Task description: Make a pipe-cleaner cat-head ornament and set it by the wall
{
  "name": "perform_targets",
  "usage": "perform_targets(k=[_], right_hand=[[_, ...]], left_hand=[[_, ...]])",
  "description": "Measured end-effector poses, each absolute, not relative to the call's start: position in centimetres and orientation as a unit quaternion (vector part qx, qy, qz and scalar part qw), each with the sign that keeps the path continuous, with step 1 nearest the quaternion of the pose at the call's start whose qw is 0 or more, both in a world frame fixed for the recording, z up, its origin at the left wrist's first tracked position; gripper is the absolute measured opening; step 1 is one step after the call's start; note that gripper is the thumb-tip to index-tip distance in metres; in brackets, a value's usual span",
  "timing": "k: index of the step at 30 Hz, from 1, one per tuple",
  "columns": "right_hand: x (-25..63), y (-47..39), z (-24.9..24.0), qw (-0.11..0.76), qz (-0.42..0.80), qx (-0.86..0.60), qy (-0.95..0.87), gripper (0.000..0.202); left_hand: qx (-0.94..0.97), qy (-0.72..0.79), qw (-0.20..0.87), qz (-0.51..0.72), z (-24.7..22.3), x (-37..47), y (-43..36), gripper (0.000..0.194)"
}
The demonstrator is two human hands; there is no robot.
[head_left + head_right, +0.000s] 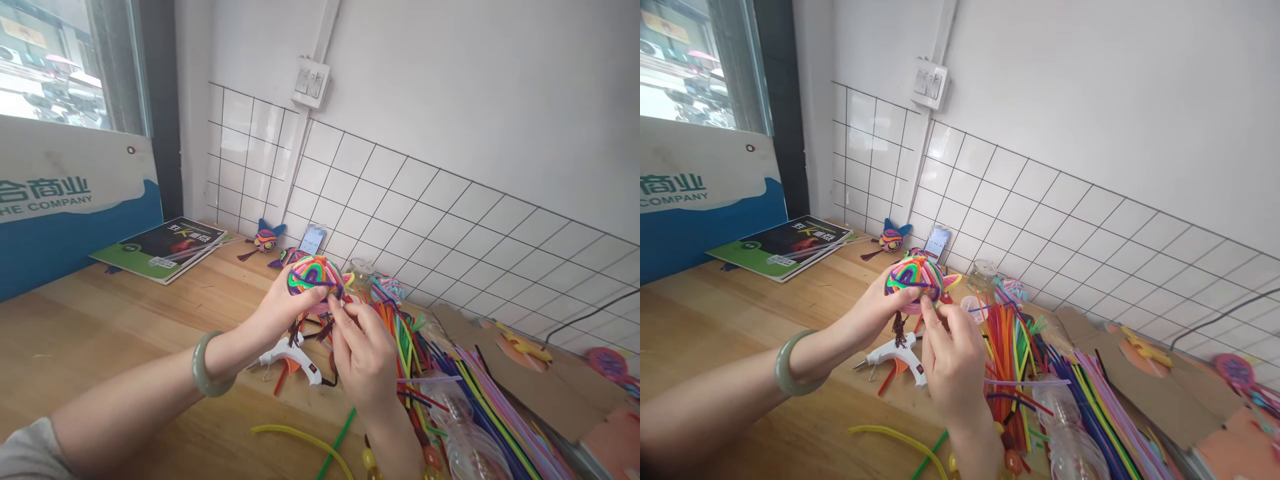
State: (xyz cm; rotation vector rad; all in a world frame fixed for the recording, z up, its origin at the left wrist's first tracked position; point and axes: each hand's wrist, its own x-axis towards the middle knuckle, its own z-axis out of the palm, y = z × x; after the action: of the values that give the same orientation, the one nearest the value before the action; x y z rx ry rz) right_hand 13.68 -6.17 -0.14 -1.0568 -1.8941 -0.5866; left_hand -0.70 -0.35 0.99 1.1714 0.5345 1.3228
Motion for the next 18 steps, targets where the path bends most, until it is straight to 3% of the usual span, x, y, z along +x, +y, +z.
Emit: perform_targets(k=[4,10,18], right_hand=[[14.0,-6.07,-0.09,0.417,-0.258,-0.423,-0.762,0.045],[13.97,-5.93,-0.01,0.436,-0.232,-0.403,-0.77,0.047],[14.03,-5.91,0.08,0.445,-0.216,-0.401,-0.771,0.045]], left_hand=[[0.506,0.227,0.616,0.56,0.96,-0.81,-0.26,0.041],[0.553,0.172,0.603,0.549,0.81,-0.88,0.11,0.026],[0.551,0.157,0.619,0.538,1.05,-0.87,0.07,0.023]])
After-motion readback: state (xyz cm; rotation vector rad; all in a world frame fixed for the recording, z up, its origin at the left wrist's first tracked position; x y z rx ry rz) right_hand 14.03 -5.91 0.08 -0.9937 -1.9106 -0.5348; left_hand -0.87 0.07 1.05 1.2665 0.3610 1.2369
